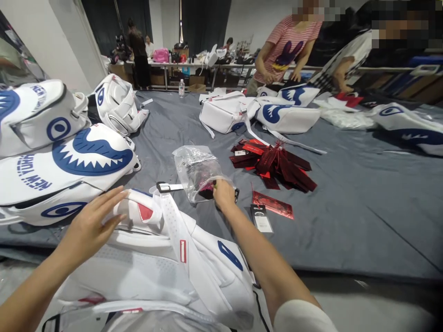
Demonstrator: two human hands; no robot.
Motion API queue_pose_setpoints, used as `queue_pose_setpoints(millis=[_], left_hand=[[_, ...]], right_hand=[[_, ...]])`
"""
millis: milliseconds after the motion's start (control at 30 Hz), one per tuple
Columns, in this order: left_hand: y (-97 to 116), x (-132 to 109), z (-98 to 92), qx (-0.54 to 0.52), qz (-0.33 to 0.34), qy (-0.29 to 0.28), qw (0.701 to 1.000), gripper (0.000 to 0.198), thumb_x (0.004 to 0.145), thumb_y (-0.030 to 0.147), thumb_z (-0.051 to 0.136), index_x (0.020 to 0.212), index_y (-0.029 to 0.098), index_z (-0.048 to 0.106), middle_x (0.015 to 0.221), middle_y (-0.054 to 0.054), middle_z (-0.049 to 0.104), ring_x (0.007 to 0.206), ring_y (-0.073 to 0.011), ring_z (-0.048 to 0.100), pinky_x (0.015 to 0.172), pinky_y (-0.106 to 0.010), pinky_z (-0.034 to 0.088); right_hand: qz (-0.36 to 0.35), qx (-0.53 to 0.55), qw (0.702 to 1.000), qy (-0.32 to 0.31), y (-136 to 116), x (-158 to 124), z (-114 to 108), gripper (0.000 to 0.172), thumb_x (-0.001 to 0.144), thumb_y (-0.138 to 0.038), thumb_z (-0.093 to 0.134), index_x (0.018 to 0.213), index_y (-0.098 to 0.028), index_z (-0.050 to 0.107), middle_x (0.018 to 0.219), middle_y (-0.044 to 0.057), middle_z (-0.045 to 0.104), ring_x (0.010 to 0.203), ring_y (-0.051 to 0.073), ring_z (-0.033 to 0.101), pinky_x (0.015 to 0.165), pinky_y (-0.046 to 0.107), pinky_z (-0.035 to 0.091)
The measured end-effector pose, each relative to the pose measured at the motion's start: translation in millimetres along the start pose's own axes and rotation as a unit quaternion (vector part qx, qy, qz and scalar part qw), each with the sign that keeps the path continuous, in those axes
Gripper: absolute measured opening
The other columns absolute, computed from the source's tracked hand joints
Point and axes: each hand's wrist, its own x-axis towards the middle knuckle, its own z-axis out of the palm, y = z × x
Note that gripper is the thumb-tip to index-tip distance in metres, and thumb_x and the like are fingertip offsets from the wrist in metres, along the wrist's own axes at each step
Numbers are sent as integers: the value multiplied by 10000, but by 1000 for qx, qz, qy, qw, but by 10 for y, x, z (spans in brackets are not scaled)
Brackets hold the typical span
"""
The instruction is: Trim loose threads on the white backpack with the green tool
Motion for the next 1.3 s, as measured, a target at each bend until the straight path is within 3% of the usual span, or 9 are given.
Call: queue_pose_setpoints(millis=[133, 300, 467, 700, 867, 967, 1067, 1167, 1300], left_hand=[[-112, -269, 173, -4, -57, 36, 998, 496, 1015, 324, 461, 1509, 320, 418, 1487, -48, 527, 1354, -250, 523, 1133, -400, 438], [-137, -205, 335, 29, -74, 29, 996, 475, 1039, 354, 387, 1509, 296, 426, 1434, -59, 567, 1296, -252, 570, 1047, -380, 495], [-149, -249, 330, 43, -67, 42, 996, 481, 1048, 354, 367, 1525, 306, 398, 1459, -50, 549, 1324, -241, 548, 1018, -349, 497], [-160, -203, 370, 59, -89, 21, 994, 473, 1051, 381, 336, 1499, 277, 445, 1432, -52, 574, 1292, -244, 572, 950, -338, 533], [-140, -197, 352, 47, -82, 26, 995, 473, 1049, 373, 340, 1492, 258, 460, 1431, -66, 578, 1293, -236, 572, 1002, -339, 522], [-151, -216, 343, 38, -75, 31, 996, 472, 1044, 356, 358, 1493, 255, 459, 1440, -78, 571, 1296, -248, 572, 1016, -363, 523], [-187, -217, 340, 14, -69, 66, 995, 467, 1024, 345, 424, 1478, 250, 477, 1427, -96, 580, 1289, -268, 577, 1031, -408, 522], [-135, -210, 295, -29, -32, 160, 986, 408, 975, 292, 540, 1379, 244, 572, 1357, -109, 632, 1257, -272, 596, 1088, -463, 478], [251, -178, 170, -128, -53, 221, 965, 188, 936, 254, 614, 1094, 215, 708, 1086, -76, 743, 974, -208, 694, 890, -352, 559]], right_hand=[[-32, -8, 999, 12, -50, 17, 12, 317, 992, -166, 419, 1253, -149, 598, 1211, 166, 652, 1092, 240, 612, 834, 294, 447], [-1, 1, 999, 40, -104, 120, -76, 244, 958, -241, 551, 1163, -172, 663, 1101, 126, 682, 967, 225, 645, 782, 292, 449], [33, 25, 995, 88, -53, -47, -84, 273, 952, -285, 569, 1194, -197, 662, 1204, 115, 642, 1046, 230, 622, 792, 290, 441], [97, 90, 985, 113, 121, -112, -116, 293, 940, -340, 552, 1142, -171, 681, 931, 97, 719, 864, 248, 644, 713, 306, 423], [80, 130, 976, 153, 49, -110, -105, 251, 895, -288, 558, 1062, -183, 714, 1156, 124, 685, 1039, 252, 599, 814, 313, 427], [68, 160, 972, 155, 40, -182, -119, 288, 906, -322, 545, 1069, -156, 715, 1004, 134, 725, 913, 264, 634, 772, 333, 446], [41, 189, 968, 157, 71, -334, -209, 314, 908, -366, 546, 1062, -150, 714, 896, 115, 744, 828, 265, 661, 755, 346, 475], [-35, 236, 951, 197, 52, -589, -378, 298, 917, -369, 533, 1046, -166, 709, 950, 101, 756, 854, 244, 690, 807, 358, 518], [-262, 319, 854, 317, -175, -1021, -705, 192, 938, -232, 518, 1005, -218, 698, 968, 78, 765, 908, 225, 721, 850, 406, 575]])
